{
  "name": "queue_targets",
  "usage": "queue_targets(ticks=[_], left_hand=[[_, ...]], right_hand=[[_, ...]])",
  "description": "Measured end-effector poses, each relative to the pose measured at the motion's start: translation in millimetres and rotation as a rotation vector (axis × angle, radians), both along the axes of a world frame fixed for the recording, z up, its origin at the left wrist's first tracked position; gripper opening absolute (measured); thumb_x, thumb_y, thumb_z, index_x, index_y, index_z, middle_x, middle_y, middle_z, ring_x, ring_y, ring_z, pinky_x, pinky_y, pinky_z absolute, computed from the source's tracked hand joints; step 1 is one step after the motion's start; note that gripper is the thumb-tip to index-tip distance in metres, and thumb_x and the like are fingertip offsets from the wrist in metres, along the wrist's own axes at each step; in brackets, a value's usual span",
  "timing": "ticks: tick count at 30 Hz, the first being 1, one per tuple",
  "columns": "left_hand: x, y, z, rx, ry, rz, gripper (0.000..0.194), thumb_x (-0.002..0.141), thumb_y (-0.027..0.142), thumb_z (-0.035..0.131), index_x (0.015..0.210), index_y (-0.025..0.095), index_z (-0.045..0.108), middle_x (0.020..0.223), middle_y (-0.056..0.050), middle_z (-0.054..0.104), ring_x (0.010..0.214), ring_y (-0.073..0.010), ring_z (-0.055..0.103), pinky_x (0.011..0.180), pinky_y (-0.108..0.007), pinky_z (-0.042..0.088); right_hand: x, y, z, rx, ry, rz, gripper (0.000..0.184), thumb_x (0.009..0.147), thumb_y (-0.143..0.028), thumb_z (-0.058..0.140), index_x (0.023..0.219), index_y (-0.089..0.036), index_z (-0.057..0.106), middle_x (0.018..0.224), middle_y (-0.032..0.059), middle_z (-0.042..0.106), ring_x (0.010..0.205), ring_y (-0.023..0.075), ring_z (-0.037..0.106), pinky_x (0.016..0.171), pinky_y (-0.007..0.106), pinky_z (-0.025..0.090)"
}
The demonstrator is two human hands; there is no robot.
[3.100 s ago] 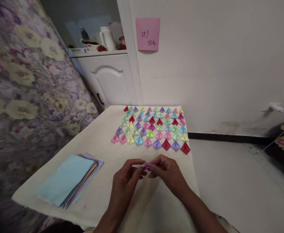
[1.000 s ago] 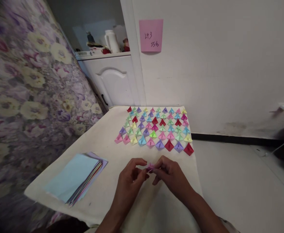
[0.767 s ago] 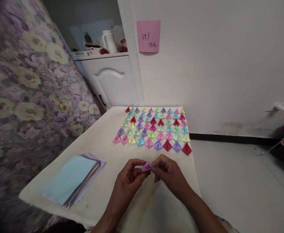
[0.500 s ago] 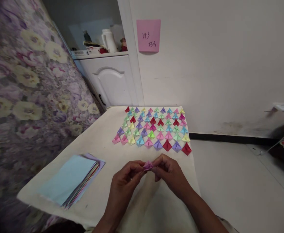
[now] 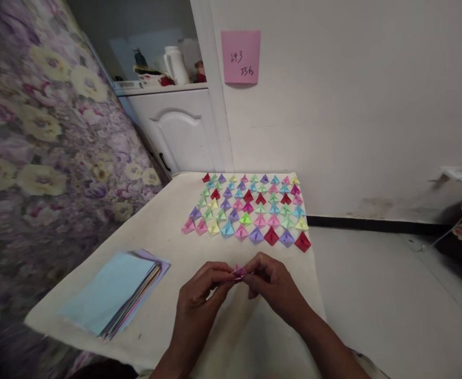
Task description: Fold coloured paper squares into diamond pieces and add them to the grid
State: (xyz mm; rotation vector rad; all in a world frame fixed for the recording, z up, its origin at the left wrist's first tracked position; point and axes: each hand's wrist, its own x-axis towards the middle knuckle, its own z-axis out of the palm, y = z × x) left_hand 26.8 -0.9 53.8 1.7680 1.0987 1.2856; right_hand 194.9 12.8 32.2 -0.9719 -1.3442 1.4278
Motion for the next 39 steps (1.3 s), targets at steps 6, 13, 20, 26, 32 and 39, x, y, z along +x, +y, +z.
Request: queue_targets(ticks=[6, 13, 20, 26, 32, 39], left_hand=[[-0.2, 1.5, -1.4, 0.007, 0.048, 0.005, 0.008, 0.08, 0.015, 0.059, 0.08, 0.018, 0.067, 0.088, -0.004, 0.062, 0.08, -0.0134, 0.06, 0.069, -0.023, 0.047], [0.9, 0.2, -3.3, 0.016, 0.083, -0.014, 0.008, 0.08, 0.014, 0.059, 0.079, 0.017, 0.065, 0.087, -0.004, 0.061, 0.08, -0.0134, 0.06, 0.069, -0.023, 0.046], [2.4, -0.5, -5.9, 0.038, 0.131, -0.029, 0.011, 0.08, 0.011, 0.057, 0.08, 0.018, 0.065, 0.088, -0.004, 0.061, 0.081, -0.0136, 0.06, 0.07, -0.024, 0.046], [4.6, 0.3, -5.7, 0.073, 0.141, -0.025, 0.012, 0.08, 0.009, 0.056, 0.08, 0.018, 0.064, 0.087, -0.004, 0.061, 0.082, -0.0142, 0.06, 0.07, -0.024, 0.047], [3.9, 0.9, -5.0, 0.114, 0.154, -0.028, 0.014, 0.08, 0.008, 0.055, 0.081, 0.018, 0.064, 0.088, -0.004, 0.061, 0.083, -0.0141, 0.06, 0.071, -0.024, 0.048], [1.5, 0.6, -6.2, 0.139, 0.176, -0.016, 0.013, 0.081, 0.009, 0.054, 0.081, 0.019, 0.063, 0.088, -0.005, 0.061, 0.082, -0.0148, 0.06, 0.069, -0.025, 0.048]], right_hand=[[8.7, 2.2, 6.6, 0.132, -0.124, -0.007, 0.009, 0.081, -0.023, 0.058, 0.088, -0.018, 0.061, 0.076, 0.0006, 0.058, 0.058, 0.0095, 0.052, 0.053, 0.022, 0.043], [4.4, 2.3, 12.5, 0.137, -0.119, -0.104, 0.008, 0.08, -0.023, 0.058, 0.075, -0.017, 0.061, 0.071, -0.001, 0.056, 0.053, 0.0075, 0.046, 0.048, 0.02, 0.038], [0.2, -1.1, 16.7, 0.073, -0.115, -0.128, 0.008, 0.08, -0.021, 0.056, 0.073, -0.017, 0.056, 0.066, -0.0015, 0.06, 0.053, 0.0086, 0.051, 0.051, 0.021, 0.042], [0.1, -1.7, 12.6, 0.168, -0.248, -0.165, 0.01, 0.084, -0.019, 0.05, 0.075, -0.018, 0.054, 0.069, -0.0009, 0.062, 0.058, 0.0108, 0.057, 0.056, 0.023, 0.044], [2.7, -0.2, 8.6, 0.186, -0.336, -0.234, 0.011, 0.085, -0.021, 0.049, 0.075, -0.019, 0.051, 0.061, -0.0017, 0.06, 0.057, 0.0125, 0.058, 0.056, 0.024, 0.045], [6.5, 2.1, 7.0, 0.095, -0.238, -0.244, 0.013, 0.085, -0.026, 0.05, 0.074, -0.019, 0.049, 0.061, -0.0004, 0.063, 0.06, 0.0137, 0.062, 0.061, 0.027, 0.051]])
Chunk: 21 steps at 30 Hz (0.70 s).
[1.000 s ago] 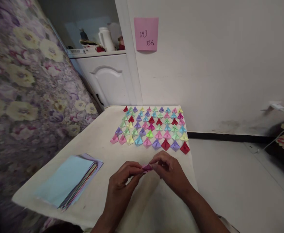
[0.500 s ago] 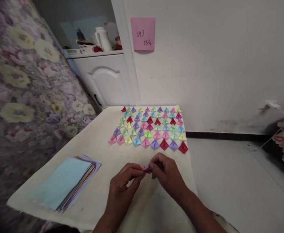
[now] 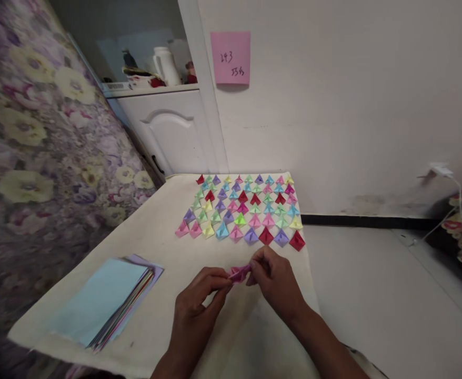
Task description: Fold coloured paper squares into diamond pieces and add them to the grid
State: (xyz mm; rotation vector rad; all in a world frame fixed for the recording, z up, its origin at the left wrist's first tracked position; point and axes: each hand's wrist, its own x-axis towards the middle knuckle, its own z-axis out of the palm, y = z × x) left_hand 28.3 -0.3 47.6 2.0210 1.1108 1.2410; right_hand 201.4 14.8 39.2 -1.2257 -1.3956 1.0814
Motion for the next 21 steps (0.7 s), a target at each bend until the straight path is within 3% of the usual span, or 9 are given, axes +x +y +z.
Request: queue_targets(ticks=[6, 8, 14, 21], left_hand=[[-1.3, -0.1, -0.4, 0.034, 0.069, -0.015, 0.015, 0.082, 0.009, 0.052, 0.084, 0.019, 0.063, 0.09, -0.006, 0.062, 0.084, -0.0154, 0.06, 0.071, -0.025, 0.049], [-1.1, -0.7, -0.3, 0.045, 0.088, -0.012, 0.016, 0.082, 0.008, 0.052, 0.084, 0.019, 0.063, 0.09, -0.005, 0.062, 0.084, -0.0145, 0.06, 0.071, -0.023, 0.048], [0.7, -2.6, 0.1, 0.095, 0.149, -0.034, 0.02, 0.082, 0.006, 0.05, 0.087, 0.019, 0.063, 0.093, -0.005, 0.063, 0.084, -0.0132, 0.062, 0.07, -0.02, 0.049], [2.6, -4.9, 2.3, 0.097, 0.151, -0.062, 0.022, 0.083, 0.008, 0.05, 0.088, 0.021, 0.066, 0.096, -0.005, 0.065, 0.085, -0.0131, 0.064, 0.072, -0.02, 0.052]], right_hand=[[0.6, 0.5, 0.5, -0.056, 0.106, 0.03, 0.008, 0.083, -0.025, 0.052, 0.079, -0.019, 0.05, 0.06, -0.0021, 0.061, 0.058, 0.0139, 0.063, 0.06, 0.028, 0.051], [0.6, -0.7, 0.8, -0.006, 0.062, 0.027, 0.003, 0.083, -0.022, 0.051, 0.082, -0.02, 0.052, 0.063, -0.0022, 0.061, 0.059, 0.014, 0.063, 0.061, 0.028, 0.051], [0.2, -5.1, 4.9, 0.23, -0.081, 0.047, 0.012, 0.083, -0.016, 0.046, 0.089, -0.021, 0.055, 0.088, 0.0026, 0.059, 0.067, 0.0132, 0.06, 0.062, 0.027, 0.048], [0.4, -5.7, 7.5, 0.269, -0.155, 0.063, 0.008, 0.083, -0.016, 0.049, 0.082, -0.02, 0.055, 0.084, 0.0027, 0.057, 0.071, 0.0141, 0.055, 0.062, 0.027, 0.046]])
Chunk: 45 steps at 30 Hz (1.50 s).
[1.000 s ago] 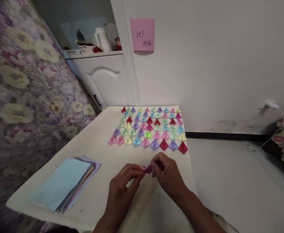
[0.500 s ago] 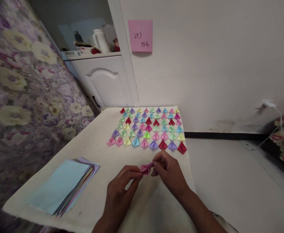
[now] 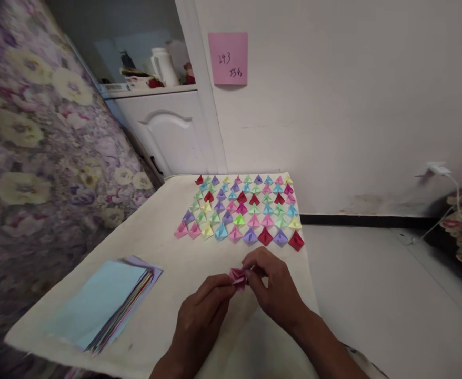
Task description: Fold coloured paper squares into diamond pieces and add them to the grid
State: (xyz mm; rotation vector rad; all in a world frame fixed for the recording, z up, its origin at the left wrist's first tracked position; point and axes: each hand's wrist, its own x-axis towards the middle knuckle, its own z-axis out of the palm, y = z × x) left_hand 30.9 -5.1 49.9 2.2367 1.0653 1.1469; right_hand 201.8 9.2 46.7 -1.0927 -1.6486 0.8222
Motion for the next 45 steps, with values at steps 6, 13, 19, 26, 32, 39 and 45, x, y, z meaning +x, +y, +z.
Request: queue_targets(ticks=[6, 13, 19, 26, 32, 39, 45], left_hand=[[0.2, -1.1, 2.8, -0.066, -0.065, 0.022, 0.019, 0.082, 0.012, 0.052, 0.086, 0.022, 0.067, 0.096, -0.006, 0.068, 0.085, -0.0154, 0.066, 0.074, -0.022, 0.054], [2.5, -1.5, 2.1, -0.175, -0.149, 0.038, 0.019, 0.08, 0.013, 0.054, 0.084, 0.024, 0.068, 0.094, -0.003, 0.071, 0.084, -0.0168, 0.067, 0.072, -0.023, 0.056], [5.1, -3.3, 4.0, -0.302, -0.182, 0.034, 0.022, 0.082, 0.014, 0.05, 0.086, 0.025, 0.069, 0.094, -0.002, 0.071, 0.08, -0.0155, 0.067, 0.069, -0.023, 0.055], [5.6, -5.5, 3.6, -0.444, -0.188, 0.015, 0.025, 0.086, 0.018, 0.047, 0.098, 0.027, 0.067, 0.092, -0.001, 0.071, 0.083, -0.0162, 0.065, 0.074, -0.025, 0.053], [3.5, -5.7, 2.2, -0.448, -0.161, -0.022, 0.026, 0.087, 0.021, 0.047, 0.102, 0.028, 0.066, 0.09, 0.0, 0.071, 0.085, -0.0173, 0.064, 0.075, -0.026, 0.051], [3.2, -6.7, 1.4, -0.479, -0.105, -0.002, 0.028, 0.087, 0.023, 0.047, 0.106, 0.032, 0.065, 0.092, 0.002, 0.071, 0.085, -0.0166, 0.065, 0.074, -0.025, 0.05], [5.0, -7.3, -0.2, -0.492, -0.08, 0.015, 0.024, 0.086, 0.024, 0.048, 0.097, 0.032, 0.068, 0.09, 0.004, 0.072, 0.082, -0.0154, 0.066, 0.071, -0.024, 0.05]], right_hand=[[-0.1, -0.9, -2.6, 0.0, -0.001, -0.017, 0.008, 0.083, -0.015, 0.048, 0.082, -0.02, 0.055, 0.077, 0.0017, 0.06, 0.069, 0.0143, 0.058, 0.062, 0.027, 0.047], [-1.5, -1.9, -3.2, -0.034, -0.037, -0.092, 0.009, 0.082, -0.014, 0.047, 0.081, -0.02, 0.053, 0.072, 0.0006, 0.061, 0.063, 0.0137, 0.058, 0.056, 0.026, 0.044], [-0.1, -2.8, -2.9, -0.051, -0.046, -0.071, 0.011, 0.08, -0.011, 0.048, 0.083, -0.02, 0.054, 0.075, 0.0006, 0.061, 0.065, 0.0139, 0.058, 0.06, 0.027, 0.047], [3.9, -2.4, -0.2, -0.014, -0.084, 0.051, 0.014, 0.079, -0.012, 0.049, 0.081, -0.022, 0.058, 0.08, 0.0013, 0.06, 0.068, 0.0139, 0.057, 0.059, 0.026, 0.048], [9.4, -1.7, -2.8, -0.076, -0.212, 0.021, 0.012, 0.078, -0.012, 0.051, 0.076, -0.021, 0.058, 0.075, 0.0003, 0.06, 0.063, 0.0133, 0.056, 0.057, 0.026, 0.045], [9.0, -2.7, -6.5, -0.123, -0.32, -0.065, 0.011, 0.079, -0.014, 0.05, 0.07, -0.021, 0.05, 0.064, -0.0017, 0.057, 0.058, 0.0136, 0.052, 0.052, 0.026, 0.039], [4.4, -3.2, -5.9, -0.098, -0.319, -0.089, 0.013, 0.079, -0.011, 0.048, 0.072, -0.022, 0.047, 0.066, -0.0022, 0.054, 0.058, 0.013, 0.05, 0.053, 0.024, 0.038]])
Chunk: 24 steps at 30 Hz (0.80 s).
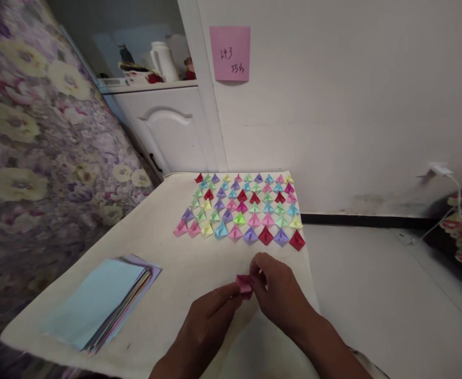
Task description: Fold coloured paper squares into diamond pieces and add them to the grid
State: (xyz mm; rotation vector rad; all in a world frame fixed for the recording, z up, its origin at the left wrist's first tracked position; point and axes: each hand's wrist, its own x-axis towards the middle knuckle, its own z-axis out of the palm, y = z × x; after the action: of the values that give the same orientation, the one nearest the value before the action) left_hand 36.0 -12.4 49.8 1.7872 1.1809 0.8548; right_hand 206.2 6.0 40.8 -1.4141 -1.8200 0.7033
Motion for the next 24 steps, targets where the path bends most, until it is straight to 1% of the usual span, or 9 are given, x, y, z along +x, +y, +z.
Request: queue_targets(ticks=[4, 7, 10, 13, 14, 18, 21, 22, 24], left_hand=[[-0.1, 0.5, -0.9, -0.016, -0.005, -0.007, 0.024, 0.087, 0.025, 0.047, 0.098, 0.032, 0.067, 0.093, 0.004, 0.071, 0.085, -0.0153, 0.065, 0.074, -0.024, 0.05], [-0.9, 1.7, 7.6, -0.029, -0.005, -0.017, 0.024, 0.087, 0.025, 0.047, 0.098, 0.03, 0.067, 0.094, 0.003, 0.072, 0.084, -0.0152, 0.065, 0.074, -0.024, 0.05], [-1.4, 2.4, 19.0, -0.124, -0.001, -0.091, 0.026, 0.088, 0.025, 0.045, 0.102, 0.028, 0.066, 0.098, 0.002, 0.071, 0.09, -0.0156, 0.064, 0.08, -0.025, 0.049], [-1.3, 2.3, 18.8, -0.168, -0.055, -0.042, 0.026, 0.088, 0.024, 0.044, 0.099, 0.027, 0.067, 0.098, 0.002, 0.07, 0.092, -0.0143, 0.063, 0.082, -0.023, 0.049], [-1.5, 2.5, 15.6, -0.121, -0.089, 0.024, 0.025, 0.088, 0.023, 0.044, 0.097, 0.027, 0.067, 0.095, 0.003, 0.07, 0.09, -0.0134, 0.063, 0.08, -0.022, 0.049], [-5.3, 5.6, -1.6, 0.079, -0.093, -0.011, 0.023, 0.086, 0.017, 0.046, 0.092, 0.026, 0.066, 0.098, 0.0, 0.067, 0.088, -0.0122, 0.063, 0.078, -0.02, 0.05], [-9.3, 8.9, -9.4, 0.352, -0.002, -0.049, 0.021, 0.084, 0.011, 0.048, 0.088, 0.022, 0.065, 0.098, -0.004, 0.064, 0.088, -0.0117, 0.061, 0.076, -0.019, 0.049], [-10.2, 9.7, -10.7, 0.416, 0.03, -0.058, 0.021, 0.084, 0.01, 0.048, 0.089, 0.022, 0.064, 0.098, -0.004, 0.063, 0.087, -0.0114, 0.061, 0.075, -0.019, 0.049], [-11.3, 10.5, -12.2, 0.454, 0.068, -0.067, 0.022, 0.084, 0.007, 0.047, 0.091, 0.021, 0.062, 0.099, -0.005, 0.061, 0.088, -0.011, 0.06, 0.074, -0.019, 0.048]], right_hand=[[-0.4, 1.3, 0.0, 0.057, -0.019, 0.076, 0.019, 0.08, -0.007, 0.044, 0.069, -0.021, 0.051, 0.08, -0.0004, 0.056, 0.065, 0.0118, 0.053, 0.058, 0.024, 0.041], [-0.2, 1.0, -0.9, 0.057, -0.023, 0.129, 0.024, 0.082, -0.005, 0.042, 0.073, -0.021, 0.057, 0.09, 0.0009, 0.056, 0.07, 0.0111, 0.055, 0.062, 0.024, 0.043], [-0.5, -1.2, -1.3, 0.042, -0.024, 0.154, 0.026, 0.083, -0.005, 0.04, 0.081, -0.022, 0.06, 0.089, 0.0012, 0.056, 0.071, 0.0112, 0.057, 0.064, 0.024, 0.044], [-0.6, -3.4, 0.2, 0.045, -0.021, 0.167, 0.026, 0.082, -0.004, 0.041, 0.083, -0.021, 0.06, 0.087, 0.0017, 0.056, 0.073, 0.0122, 0.057, 0.066, 0.026, 0.045], [-0.5, -3.8, 1.4, 0.05, -0.011, 0.171, 0.025, 0.081, -0.004, 0.042, 0.083, -0.021, 0.059, 0.087, 0.002, 0.056, 0.075, 0.0128, 0.057, 0.067, 0.026, 0.046], [-0.8, -4.5, 7.9, 0.051, 0.057, 0.2, 0.022, 0.078, -0.003, 0.045, 0.084, -0.02, 0.058, 0.087, 0.0023, 0.056, 0.076, 0.0134, 0.056, 0.066, 0.026, 0.046], [-1.9, -4.3, 10.8, 0.025, 0.088, 0.203, 0.02, 0.078, -0.004, 0.047, 0.084, -0.02, 0.058, 0.085, 0.0017, 0.055, 0.073, 0.0125, 0.055, 0.063, 0.025, 0.045], [-2.3, -4.0, 10.7, 0.017, 0.095, 0.198, 0.02, 0.079, -0.005, 0.047, 0.084, -0.02, 0.059, 0.085, 0.0016, 0.055, 0.073, 0.0124, 0.055, 0.063, 0.025, 0.045], [-3.3, -3.1, 9.1, 0.004, 0.1, 0.186, 0.019, 0.079, -0.005, 0.047, 0.082, -0.02, 0.059, 0.084, 0.0015, 0.055, 0.072, 0.0124, 0.055, 0.062, 0.025, 0.044]])
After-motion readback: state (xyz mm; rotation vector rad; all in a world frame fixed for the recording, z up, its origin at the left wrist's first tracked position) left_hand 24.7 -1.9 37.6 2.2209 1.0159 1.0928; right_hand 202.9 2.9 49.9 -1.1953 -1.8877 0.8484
